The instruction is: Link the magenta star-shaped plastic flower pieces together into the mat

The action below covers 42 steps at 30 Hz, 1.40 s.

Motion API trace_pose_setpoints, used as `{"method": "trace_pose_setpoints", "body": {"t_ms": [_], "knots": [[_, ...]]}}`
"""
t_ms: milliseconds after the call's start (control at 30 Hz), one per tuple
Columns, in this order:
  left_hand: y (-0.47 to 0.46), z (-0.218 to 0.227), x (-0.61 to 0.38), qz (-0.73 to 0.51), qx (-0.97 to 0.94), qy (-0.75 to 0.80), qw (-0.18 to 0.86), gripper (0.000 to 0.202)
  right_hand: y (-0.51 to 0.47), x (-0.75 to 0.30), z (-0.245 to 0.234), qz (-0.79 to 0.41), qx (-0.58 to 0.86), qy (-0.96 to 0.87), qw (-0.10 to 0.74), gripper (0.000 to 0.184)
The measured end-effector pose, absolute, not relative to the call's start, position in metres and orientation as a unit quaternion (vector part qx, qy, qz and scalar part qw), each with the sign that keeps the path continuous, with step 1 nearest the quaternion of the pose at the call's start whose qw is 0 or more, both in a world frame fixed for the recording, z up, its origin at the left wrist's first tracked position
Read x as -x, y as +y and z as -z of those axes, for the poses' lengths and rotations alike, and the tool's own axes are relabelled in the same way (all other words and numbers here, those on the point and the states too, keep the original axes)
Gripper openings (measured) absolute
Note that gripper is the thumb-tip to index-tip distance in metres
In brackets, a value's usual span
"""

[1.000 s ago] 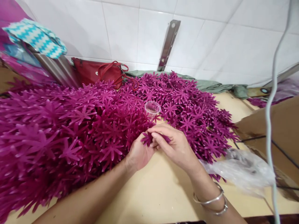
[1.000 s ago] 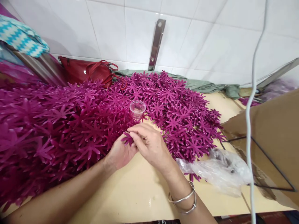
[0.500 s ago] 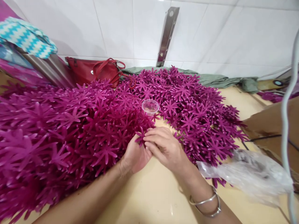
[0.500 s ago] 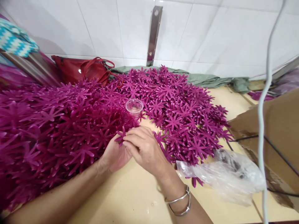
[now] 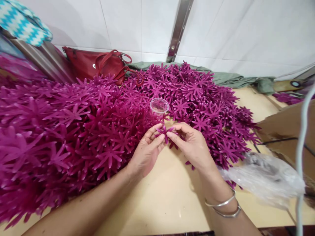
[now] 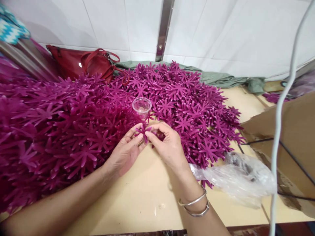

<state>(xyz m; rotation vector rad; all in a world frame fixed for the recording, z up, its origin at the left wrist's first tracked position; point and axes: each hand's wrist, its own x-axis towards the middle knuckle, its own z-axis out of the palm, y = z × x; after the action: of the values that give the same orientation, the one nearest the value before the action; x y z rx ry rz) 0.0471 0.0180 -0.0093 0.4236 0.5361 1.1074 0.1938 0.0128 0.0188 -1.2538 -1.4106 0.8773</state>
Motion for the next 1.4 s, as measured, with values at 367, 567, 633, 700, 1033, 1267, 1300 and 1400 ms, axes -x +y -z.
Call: {"method": "trace_pose_setpoints", "body": {"t_ms": [367,567,633,700,1033,1267,1300,1400], "knots": [[0.036,0.010,-0.034,-0.512,-0.475,0.345,0.627,0.017,0.016,-0.191,-0.010,-0.443,0.514,-0.533,0.505,0.018],[0.040,0.002,-0.026,-0.497,-0.505,0.358,0.607,0.025,0.014,-0.187,-0.005,-0.404,0.523,-0.561,0.498,0.019],[0.040,0.003,-0.026,-0.499,-0.505,0.361,0.605,0.027,0.014,-0.186,-0.003,-0.402,0.524,-0.564,0.496,0.019],[0.040,0.004,-0.027,-0.505,-0.505,0.360,0.601,0.027,0.014,-0.184,-0.003,-0.400,0.522,-0.565,0.499,0.019],[0.038,0.009,-0.030,-0.534,-0.477,0.343,0.608,0.024,0.015,-0.183,-0.004,-0.429,0.504,-0.523,0.537,0.013],[0.033,0.014,-0.032,-0.572,-0.514,0.355,0.531,0.024,0.007,-0.176,-0.003,-0.215,0.567,-0.567,0.557,0.013],[0.032,0.013,-0.032,-0.563,-0.538,0.354,0.518,0.022,0.006,-0.175,-0.004,-0.214,0.565,-0.570,0.556,0.015],[0.031,0.008,-0.029,-0.544,-0.541,0.350,0.538,0.025,0.006,-0.173,-0.007,-0.275,0.541,-0.569,0.554,0.022]]}}
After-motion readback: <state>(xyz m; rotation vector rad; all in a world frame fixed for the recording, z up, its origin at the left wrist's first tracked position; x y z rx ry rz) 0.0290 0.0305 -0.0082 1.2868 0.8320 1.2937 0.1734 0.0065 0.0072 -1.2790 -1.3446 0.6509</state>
